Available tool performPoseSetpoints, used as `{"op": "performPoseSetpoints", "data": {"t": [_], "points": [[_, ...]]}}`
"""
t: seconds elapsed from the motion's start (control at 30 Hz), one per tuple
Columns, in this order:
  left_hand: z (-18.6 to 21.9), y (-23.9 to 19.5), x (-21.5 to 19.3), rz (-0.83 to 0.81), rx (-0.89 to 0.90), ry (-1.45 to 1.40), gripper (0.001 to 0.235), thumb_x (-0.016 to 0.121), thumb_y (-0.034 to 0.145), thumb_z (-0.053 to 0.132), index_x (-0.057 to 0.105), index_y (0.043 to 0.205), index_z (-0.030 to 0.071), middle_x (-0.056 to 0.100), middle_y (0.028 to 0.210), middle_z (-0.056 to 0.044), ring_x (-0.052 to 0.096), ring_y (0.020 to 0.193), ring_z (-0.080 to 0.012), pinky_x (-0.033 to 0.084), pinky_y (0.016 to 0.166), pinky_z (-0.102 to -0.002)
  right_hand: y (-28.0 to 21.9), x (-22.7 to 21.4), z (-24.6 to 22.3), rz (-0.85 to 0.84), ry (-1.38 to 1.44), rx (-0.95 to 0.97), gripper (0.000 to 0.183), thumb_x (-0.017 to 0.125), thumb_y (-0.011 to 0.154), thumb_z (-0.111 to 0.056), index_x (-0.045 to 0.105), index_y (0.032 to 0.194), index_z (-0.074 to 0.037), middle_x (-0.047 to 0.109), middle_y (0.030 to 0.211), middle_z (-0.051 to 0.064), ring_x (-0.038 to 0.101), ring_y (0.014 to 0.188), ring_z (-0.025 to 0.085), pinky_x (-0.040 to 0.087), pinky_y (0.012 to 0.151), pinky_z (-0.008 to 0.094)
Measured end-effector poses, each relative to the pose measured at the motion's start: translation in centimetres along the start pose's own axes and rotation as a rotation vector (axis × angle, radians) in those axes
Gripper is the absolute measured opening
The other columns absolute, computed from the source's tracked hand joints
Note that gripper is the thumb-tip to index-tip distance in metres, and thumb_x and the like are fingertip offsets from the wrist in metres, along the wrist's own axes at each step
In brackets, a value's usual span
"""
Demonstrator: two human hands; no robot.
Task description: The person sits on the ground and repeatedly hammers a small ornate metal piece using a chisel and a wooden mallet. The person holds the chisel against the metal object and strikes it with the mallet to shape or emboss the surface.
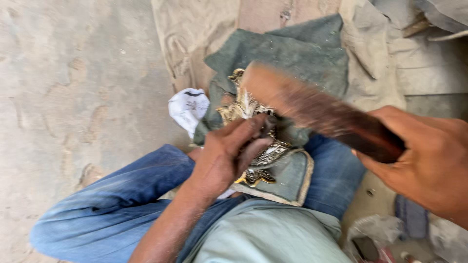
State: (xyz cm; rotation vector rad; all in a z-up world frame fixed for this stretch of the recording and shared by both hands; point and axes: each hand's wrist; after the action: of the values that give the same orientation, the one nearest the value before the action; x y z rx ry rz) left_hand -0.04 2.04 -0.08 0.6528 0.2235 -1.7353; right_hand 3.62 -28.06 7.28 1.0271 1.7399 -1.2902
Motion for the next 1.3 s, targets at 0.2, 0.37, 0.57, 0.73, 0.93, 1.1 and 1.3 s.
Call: {"op": "performPoseSetpoints", "data": {"t": [0.2, 0.37, 0.57, 0.73, 0.93, 1.1, 1.3], "points": [[0.6, 0.4, -0.6, -0.007, 0.040, -0.041, 0.035, 0.071, 0.103, 0.022, 0.061, 0.135, 0.010, 0.073, 0.116, -0.013, 0.076, 0.097, -0.0296, 0.061, 0.081, -0.037, 2.1, 6.2, 3.1, 0.113, 0.223, -0.101, 0.033, 0.085, 0.079, -0.007, 0.067, 0.106, -0.010, 0.061, 0.070, 0.005, 0.060, 0.054, 0.014, 0.049, 0.051, 0.032], [0.5, 0.2, -0.6, -0.086, -0.020, -0.040, 0.039, 0.071, 0.102, 0.022, 0.062, 0.137, 0.009, 0.072, 0.110, -0.013, 0.075, 0.093, -0.0312, 0.060, 0.079, -0.039, 2.2, 7.5, 4.0, 0.082, 0.322, -0.115, 0.035, 0.085, 0.079, -0.003, 0.065, 0.107, -0.011, 0.060, 0.073, 0.005, 0.058, 0.059, 0.014, 0.049, 0.049, 0.030], [0.1, 0.8, -1.0, -0.079, 0.081, -0.062, 0.037, 0.070, 0.104, 0.022, 0.061, 0.137, 0.008, 0.072, 0.118, -0.014, 0.074, 0.098, -0.0338, 0.060, 0.082, -0.041, 1.8, 5.1, 2.5, -0.058, 0.072, 0.042, 0.040, 0.088, 0.077, -0.008, 0.067, 0.111, -0.014, 0.065, 0.071, 0.005, 0.066, 0.056, 0.014, 0.053, 0.053, 0.030], [0.1, 1.3, -1.3, -0.118, 0.067, -0.048, 0.037, 0.071, 0.101, 0.021, 0.061, 0.134, 0.007, 0.073, 0.115, -0.014, 0.074, 0.096, -0.0340, 0.059, 0.079, -0.041, 0.9, 1.7, -0.6, 0.177, 0.150, -0.112, 0.037, 0.088, 0.076, -0.020, 0.067, 0.105, -0.008, 0.068, 0.067, 0.008, 0.066, 0.060, 0.018, 0.053, 0.055, 0.035], [0.0, 1.9, -1.8, -0.162, 0.093, -0.064, 0.036, 0.070, 0.101, 0.021, 0.061, 0.132, 0.007, 0.072, 0.116, -0.014, 0.073, 0.098, -0.0353, 0.059, 0.081, -0.042, 1.1, 0.9, -1.4, 0.098, 0.169, -0.133, 0.032, 0.086, 0.080, -0.025, 0.067, 0.101, -0.011, 0.065, 0.070, 0.006, 0.066, 0.059, 0.017, 0.055, 0.054, 0.033], [0.3, 2.0, -1.9, -0.200, 0.064, -0.035, 0.034, 0.071, 0.101, 0.023, 0.062, 0.131, 0.010, 0.072, 0.116, -0.013, 0.075, 0.096, -0.0338, 0.060, 0.080, -0.042, 0.9, 1.7, -0.5, 0.054, 0.134, -0.173, 0.035, 0.087, 0.076, -0.021, 0.066, 0.103, -0.011, 0.067, 0.067, 0.006, 0.069, 0.056, 0.016, 0.055, 0.054, 0.033], [0.5, 2.1, -2.2, -0.223, 0.079, -0.054, 0.039, 0.067, 0.102, 0.023, 0.059, 0.138, 0.009, 0.072, 0.117, -0.014, 0.074, 0.096, -0.0349, 0.060, 0.080, -0.043, 1.1, 1.9, -1.0, -0.031, 0.077, -0.151, 0.035, 0.087, 0.077, -0.021, 0.065, 0.102, -0.012, 0.067, 0.065, 0.003, 0.069, 0.054, 0.015, 0.056, 0.054, 0.032]]}}
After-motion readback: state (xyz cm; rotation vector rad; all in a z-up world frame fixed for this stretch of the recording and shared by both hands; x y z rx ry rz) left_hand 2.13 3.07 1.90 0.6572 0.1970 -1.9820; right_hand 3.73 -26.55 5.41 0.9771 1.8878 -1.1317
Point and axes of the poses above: each hand's wrist, its own y-axis towards the middle knuckle, its own x-axis out of the palm, z = x × y
